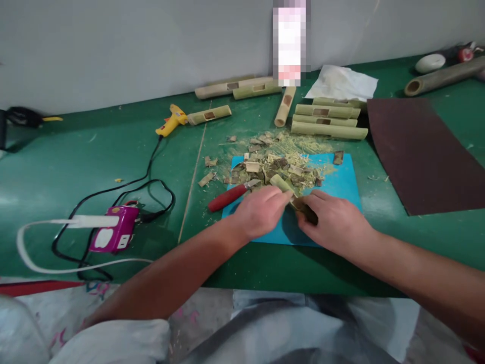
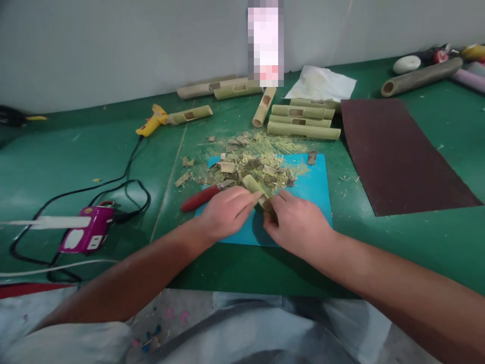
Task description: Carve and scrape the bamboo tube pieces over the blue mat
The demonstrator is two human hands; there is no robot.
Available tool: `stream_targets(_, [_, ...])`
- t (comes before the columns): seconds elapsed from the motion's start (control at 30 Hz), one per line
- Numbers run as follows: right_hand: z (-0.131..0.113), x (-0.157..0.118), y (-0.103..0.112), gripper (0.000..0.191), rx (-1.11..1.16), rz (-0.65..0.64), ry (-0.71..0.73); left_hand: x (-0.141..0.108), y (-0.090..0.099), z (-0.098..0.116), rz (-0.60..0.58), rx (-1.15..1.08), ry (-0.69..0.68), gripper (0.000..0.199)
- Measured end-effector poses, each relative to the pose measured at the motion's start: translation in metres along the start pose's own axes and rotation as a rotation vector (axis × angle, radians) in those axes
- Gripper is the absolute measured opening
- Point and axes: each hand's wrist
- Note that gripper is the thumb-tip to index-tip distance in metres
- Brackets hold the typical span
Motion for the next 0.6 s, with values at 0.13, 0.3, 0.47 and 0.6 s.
stream_targets(0.13, [0.0, 0.0, 0.0, 0.025, -0.039, -0.003, -0.005, 0.0, -0.002, -0.001, 0.013, -0.017, -0.018, 0.027])
stream_targets(0.3, [-0.001, 0.0, 0.002, 0.031, -0.05, -0.012, 0.021, 0.004, -0.007, -0.008, 0.071, 0.013, 0.051, 0.026])
stream_targets(0.47, [-0.002, 0.0, 0.0, 0.027, -0.072, -0.02, 0.013, 0.002, -0.006, -0.005, 0.005, -0.043, 0.025, 0.027])
stream_targets(0.6, [-0.002, -0.001, -0.002, 0.022, -0.073, -0.006, -0.057, 0.001, -0.004, -0.01, 0.066, -0.021, 0.046, 0.028])
Point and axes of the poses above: each hand's wrist, its own x-axis towards the middle knuckle, its own y-axis out of the back of the hand, z = x × y, and after that the axes turned 15 degrees about z, right-handed
